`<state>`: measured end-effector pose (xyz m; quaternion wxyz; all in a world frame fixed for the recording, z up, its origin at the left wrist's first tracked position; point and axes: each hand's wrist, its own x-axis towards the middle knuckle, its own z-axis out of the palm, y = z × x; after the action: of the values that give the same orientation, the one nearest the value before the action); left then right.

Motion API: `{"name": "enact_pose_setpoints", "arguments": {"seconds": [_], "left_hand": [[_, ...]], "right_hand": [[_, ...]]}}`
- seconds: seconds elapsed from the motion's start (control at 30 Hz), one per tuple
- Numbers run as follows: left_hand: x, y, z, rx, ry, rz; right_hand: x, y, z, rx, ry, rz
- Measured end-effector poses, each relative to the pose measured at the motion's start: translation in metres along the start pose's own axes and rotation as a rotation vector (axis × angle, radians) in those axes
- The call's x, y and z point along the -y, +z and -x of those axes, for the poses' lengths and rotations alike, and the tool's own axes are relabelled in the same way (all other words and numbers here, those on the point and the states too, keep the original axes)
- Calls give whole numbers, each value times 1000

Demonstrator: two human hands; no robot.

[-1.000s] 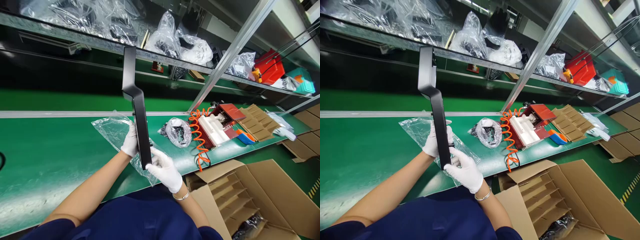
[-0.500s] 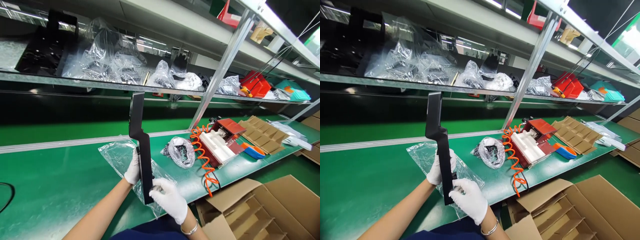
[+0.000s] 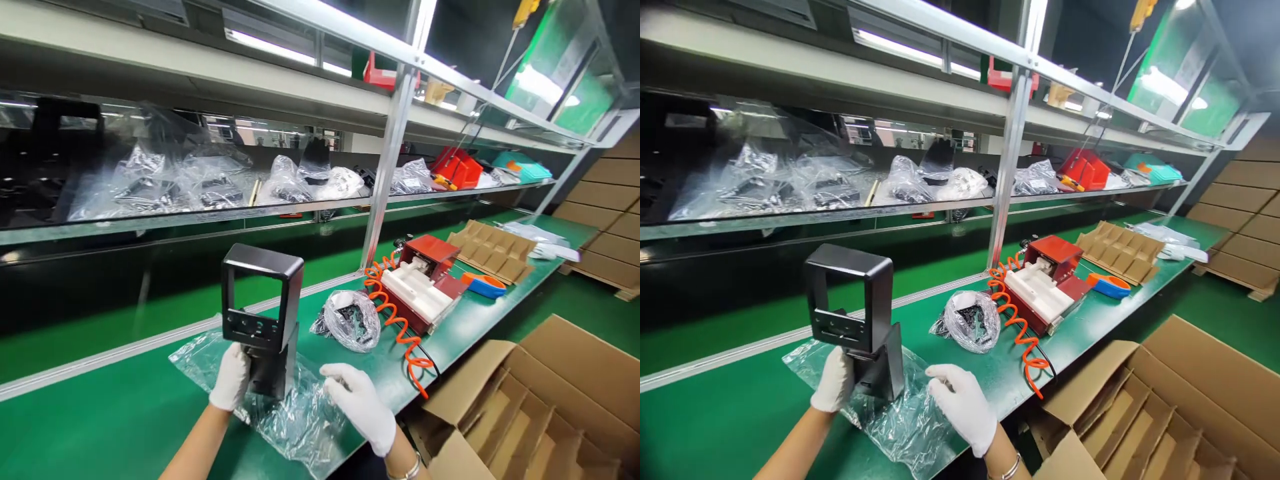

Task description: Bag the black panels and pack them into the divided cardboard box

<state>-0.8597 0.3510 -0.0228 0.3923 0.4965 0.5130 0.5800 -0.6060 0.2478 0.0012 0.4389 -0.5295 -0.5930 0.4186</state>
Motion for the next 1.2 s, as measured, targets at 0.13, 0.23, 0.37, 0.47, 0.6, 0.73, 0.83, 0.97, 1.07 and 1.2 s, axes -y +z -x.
{"name": "enact_pose_setpoints", "arguments": {"seconds": [0.13,0.23,0.37,0.47,0.6,0.73,0.83,0.97,1.07,1.2], "left_hand": [[-21,-11,0,-23,94,-164],[-41,-18,4,58,151,-221],[-67,-21,11,169,220,-577],[-82,-12,19,249,328,-855],[-93,10,33,392,384,-1087],[-95,12,34,403,463,-1056],[-91,-4,26,240,436,-917],[-77,-26,19,72,149,-859],[-63,-24,25,210,-135,-603],[-50,-6,39,477,-476,58]], "right_hand": [[1,-23,-2,-89,6,-58],[9,-50,-3,-203,-60,-122],[27,-85,-3,-399,-288,-121],[37,-95,-5,-413,-440,39],[34,-89,-11,-496,-363,-36],[11,-95,-11,-691,-202,-328],[-10,-113,-5,-800,-187,-438],[-31,-134,4,-875,-193,-486],[-34,-136,8,-879,-235,-464],[-17,-123,16,-777,-436,-414]]}}
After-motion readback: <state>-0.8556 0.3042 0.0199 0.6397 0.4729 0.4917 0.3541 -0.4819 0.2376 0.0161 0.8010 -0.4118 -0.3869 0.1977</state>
